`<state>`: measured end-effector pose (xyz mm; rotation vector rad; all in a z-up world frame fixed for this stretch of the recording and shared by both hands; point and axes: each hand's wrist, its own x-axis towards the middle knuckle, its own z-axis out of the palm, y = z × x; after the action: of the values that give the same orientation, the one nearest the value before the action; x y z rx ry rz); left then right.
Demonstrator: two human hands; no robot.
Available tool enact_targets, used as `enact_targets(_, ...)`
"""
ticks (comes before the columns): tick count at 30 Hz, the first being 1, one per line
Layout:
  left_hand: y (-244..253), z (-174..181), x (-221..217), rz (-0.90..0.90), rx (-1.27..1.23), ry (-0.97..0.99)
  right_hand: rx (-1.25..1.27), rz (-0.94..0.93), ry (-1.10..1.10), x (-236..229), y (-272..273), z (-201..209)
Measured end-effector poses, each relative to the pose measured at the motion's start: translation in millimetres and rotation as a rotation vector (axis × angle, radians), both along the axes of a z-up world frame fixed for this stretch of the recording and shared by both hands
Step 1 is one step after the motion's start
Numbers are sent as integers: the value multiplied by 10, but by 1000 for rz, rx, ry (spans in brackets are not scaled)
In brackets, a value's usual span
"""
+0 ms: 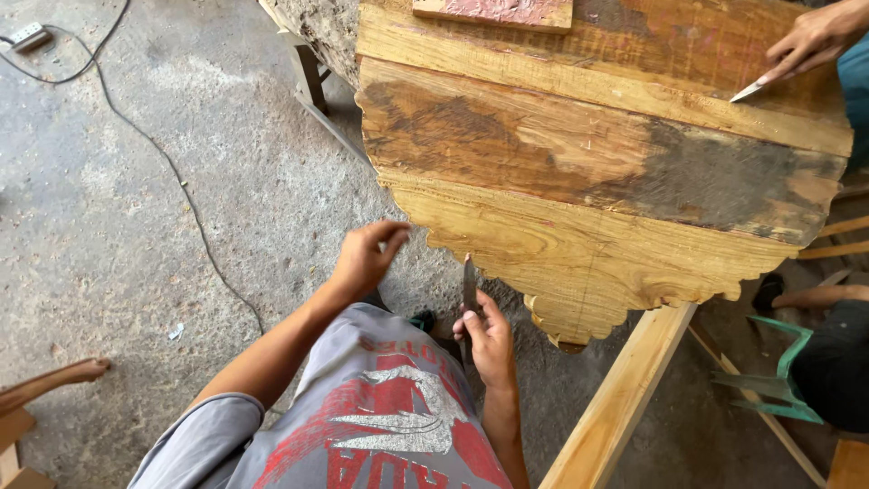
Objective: The person uses a putty knife to spread pink wood filler into the grain and gaps of a large carved wooden tabletop. They repeatedly scoop filler from a small board and smooth it across the surface, then flip the tabletop to continue applying filler to the other side.
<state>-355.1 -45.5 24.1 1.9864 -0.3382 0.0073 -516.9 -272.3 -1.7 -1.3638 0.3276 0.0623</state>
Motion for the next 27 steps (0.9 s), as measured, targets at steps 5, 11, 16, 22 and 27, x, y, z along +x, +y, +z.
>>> enact_targets(5,413,-296,961,167,-34,2,-108,-155,26,416,116,-12)
enact_targets(11,585,-699,1961,110,-29,173,-420,-230,107,1409,565,430)
enact_targets(16,569,-781,2262,-25,-154,333,-1159,109,-157,2157,581,820)
enact_targets(22,635,-632,2295,-104,-164,320,-1172,443,-119,2728,203,835)
enact_targets(27,605,-590,2270,-35,-200,350,-1281,488,-228,2896,172,751)
